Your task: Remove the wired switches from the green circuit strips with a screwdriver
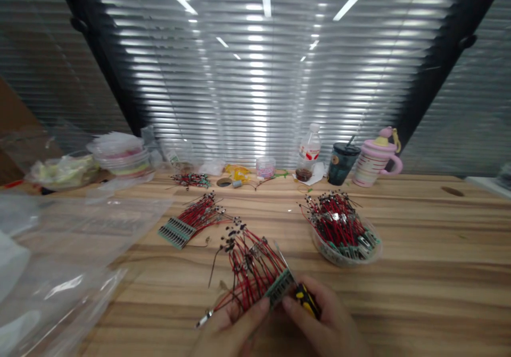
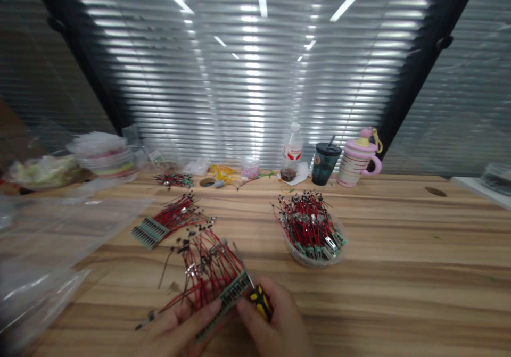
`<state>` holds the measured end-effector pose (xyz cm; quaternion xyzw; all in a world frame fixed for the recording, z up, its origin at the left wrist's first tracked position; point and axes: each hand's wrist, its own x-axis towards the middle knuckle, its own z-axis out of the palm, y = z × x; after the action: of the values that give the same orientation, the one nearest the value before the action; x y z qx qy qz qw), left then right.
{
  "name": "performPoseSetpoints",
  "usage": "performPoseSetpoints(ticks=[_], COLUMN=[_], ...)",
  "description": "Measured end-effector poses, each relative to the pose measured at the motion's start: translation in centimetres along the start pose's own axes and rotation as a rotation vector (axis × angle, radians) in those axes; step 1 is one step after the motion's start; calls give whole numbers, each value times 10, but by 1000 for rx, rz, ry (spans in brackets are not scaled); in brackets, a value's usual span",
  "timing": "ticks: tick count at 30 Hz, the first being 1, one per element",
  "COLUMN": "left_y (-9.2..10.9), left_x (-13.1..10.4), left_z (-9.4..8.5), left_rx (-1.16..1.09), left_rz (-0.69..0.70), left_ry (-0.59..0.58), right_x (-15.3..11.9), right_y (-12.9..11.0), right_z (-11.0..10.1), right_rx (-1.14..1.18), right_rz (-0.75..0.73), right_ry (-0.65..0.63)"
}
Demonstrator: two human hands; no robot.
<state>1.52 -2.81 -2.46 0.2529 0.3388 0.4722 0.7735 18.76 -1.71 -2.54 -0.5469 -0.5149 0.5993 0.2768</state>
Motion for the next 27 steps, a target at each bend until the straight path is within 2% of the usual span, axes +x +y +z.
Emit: performPoseSetpoints(ticks=[2, 5, 8, 11, 13, 16, 20, 24, 27], left_y=[5, 17, 26, 26, 23, 19, 18, 20, 26], left_x=[4, 7, 10, 13, 13, 13, 12, 13, 15], left_z=[-1, 1, 1, -4, -8, -13, -14, -10, -8], left_rx=[-7, 36, 221, 317, 341, 543, 805, 868, 856], left_rz=[6, 83, 202, 258, 257, 291, 343, 349, 340], left_ry=[87, 240, 341, 333, 292, 235, 297, 348, 300], right_x=[-1, -1, 1, 0, -1, -2, -1, -1, -2], right_y=[3, 15, 26, 29, 27, 25, 36, 40, 25], right_z=[-7, -15, -17, -15, -13, -11, -13, -16, -17], right_rx=[-197, -420, -622, -731, -743, -726, -703, -543, -266], right_rz=[-108, -371, -458, -411, -406, -399, -314, -210, -14], right_ry=[104, 294, 249, 167, 179, 192, 118, 57, 20])
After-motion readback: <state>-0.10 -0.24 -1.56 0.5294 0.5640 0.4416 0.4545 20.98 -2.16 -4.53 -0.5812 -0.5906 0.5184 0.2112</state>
